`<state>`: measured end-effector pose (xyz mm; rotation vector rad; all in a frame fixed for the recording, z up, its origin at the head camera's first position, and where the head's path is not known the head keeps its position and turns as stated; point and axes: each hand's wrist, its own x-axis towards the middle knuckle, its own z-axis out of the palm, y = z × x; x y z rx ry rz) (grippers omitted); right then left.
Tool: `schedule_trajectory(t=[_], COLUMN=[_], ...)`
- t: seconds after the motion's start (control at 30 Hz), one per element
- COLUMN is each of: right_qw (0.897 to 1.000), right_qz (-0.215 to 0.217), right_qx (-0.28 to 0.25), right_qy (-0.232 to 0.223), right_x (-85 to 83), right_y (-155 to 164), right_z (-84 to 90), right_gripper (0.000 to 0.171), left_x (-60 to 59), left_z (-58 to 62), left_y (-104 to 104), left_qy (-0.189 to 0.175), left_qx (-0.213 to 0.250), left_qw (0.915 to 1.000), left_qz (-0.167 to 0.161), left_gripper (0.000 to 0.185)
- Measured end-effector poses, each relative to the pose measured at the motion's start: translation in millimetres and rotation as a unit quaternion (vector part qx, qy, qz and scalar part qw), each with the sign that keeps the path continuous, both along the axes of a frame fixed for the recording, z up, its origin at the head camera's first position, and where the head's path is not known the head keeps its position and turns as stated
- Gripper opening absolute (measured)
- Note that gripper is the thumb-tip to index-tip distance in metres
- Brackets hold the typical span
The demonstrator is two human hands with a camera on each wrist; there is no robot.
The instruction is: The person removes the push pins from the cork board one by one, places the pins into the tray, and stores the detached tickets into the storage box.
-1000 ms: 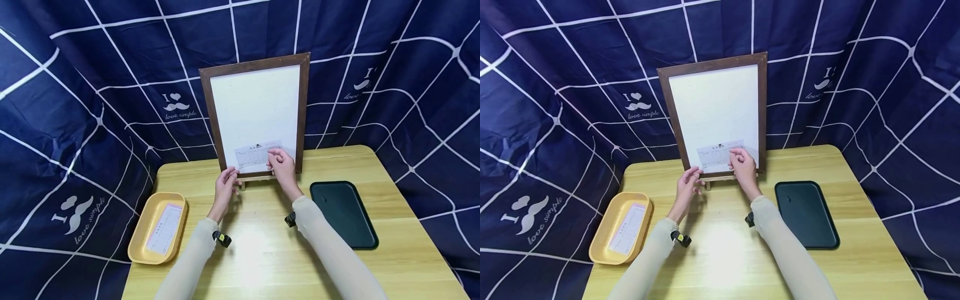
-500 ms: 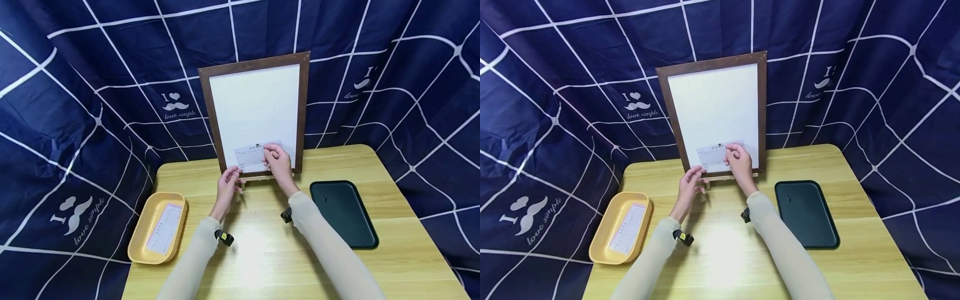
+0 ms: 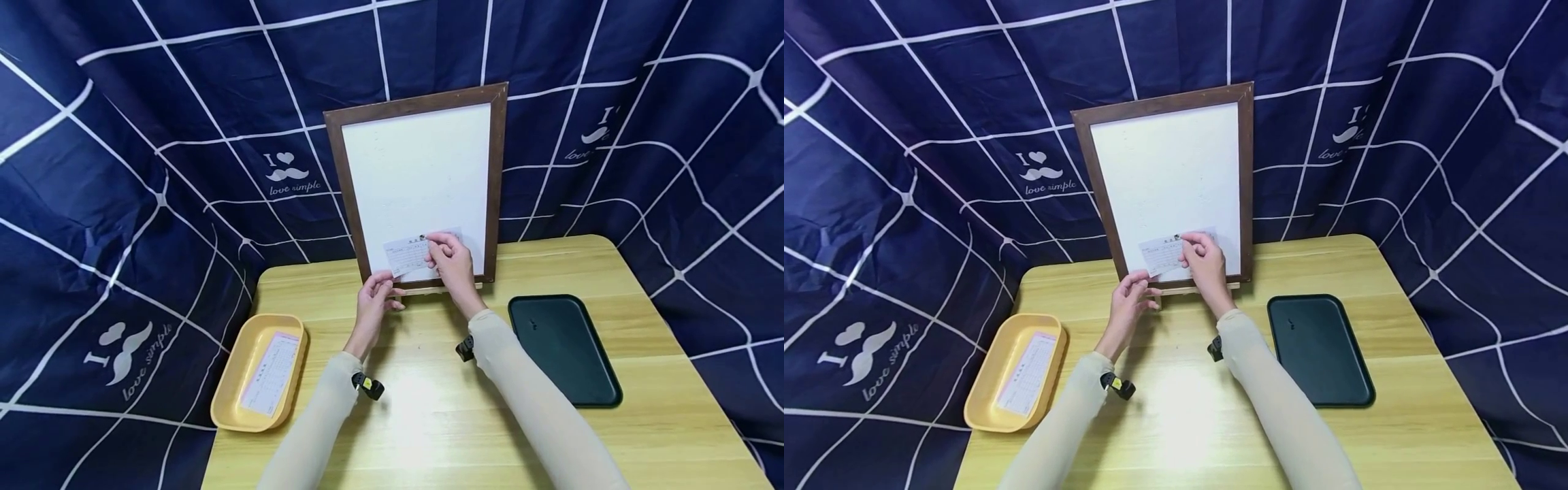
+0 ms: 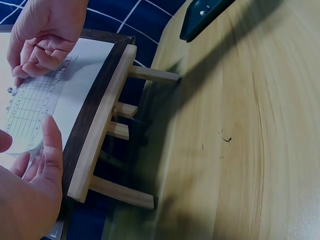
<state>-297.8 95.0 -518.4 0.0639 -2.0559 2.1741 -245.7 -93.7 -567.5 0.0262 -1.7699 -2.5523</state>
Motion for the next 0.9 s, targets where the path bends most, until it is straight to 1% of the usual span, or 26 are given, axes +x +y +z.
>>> schedule_trajectory(t=[0.1, 0.2, 0.53, 0.73, 0.9], right_qw=[1.0, 1.0, 1.0, 0.999, 0.997], right_qz=[0.004, 0.003, -0.009, -0.044, -0.077], right_qx=[0.001, 0.008, 0.001, 0.007, 0.01], right_qy=[0.001, -0.002, 0.0, 0.005, 0.005], right_x=[-1.0, -1.5, -2.8, -5.3, -5.8], right_y=[-2, -3, -6, -12, -15], right_z=[1.0, 2.3, 2.3, 0.3, -0.8], right_gripper=[0.026, 0.026, 0.023, 0.02, 0.019], left_x=[-1.4, -2.3, -8.9, -8.4, -7.8], left_z=[0.1, 0.7, 4.3, 7.8, 7.3], left_y=[2, 3, 3, 5, 7], left_qy=[0.0, 0.002, 0.009, 0.005, 0.0], left_qx=[0.014, 0.018, -0.007, -0.018, -0.024], left_qw=[0.9999, 0.9998, 0.9997, 0.9997, 0.9997], left_qz=[0.004, 0.009, 0.02, 0.013, 0.008], left_gripper=[0.026, 0.026, 0.02, 0.015, 0.013])
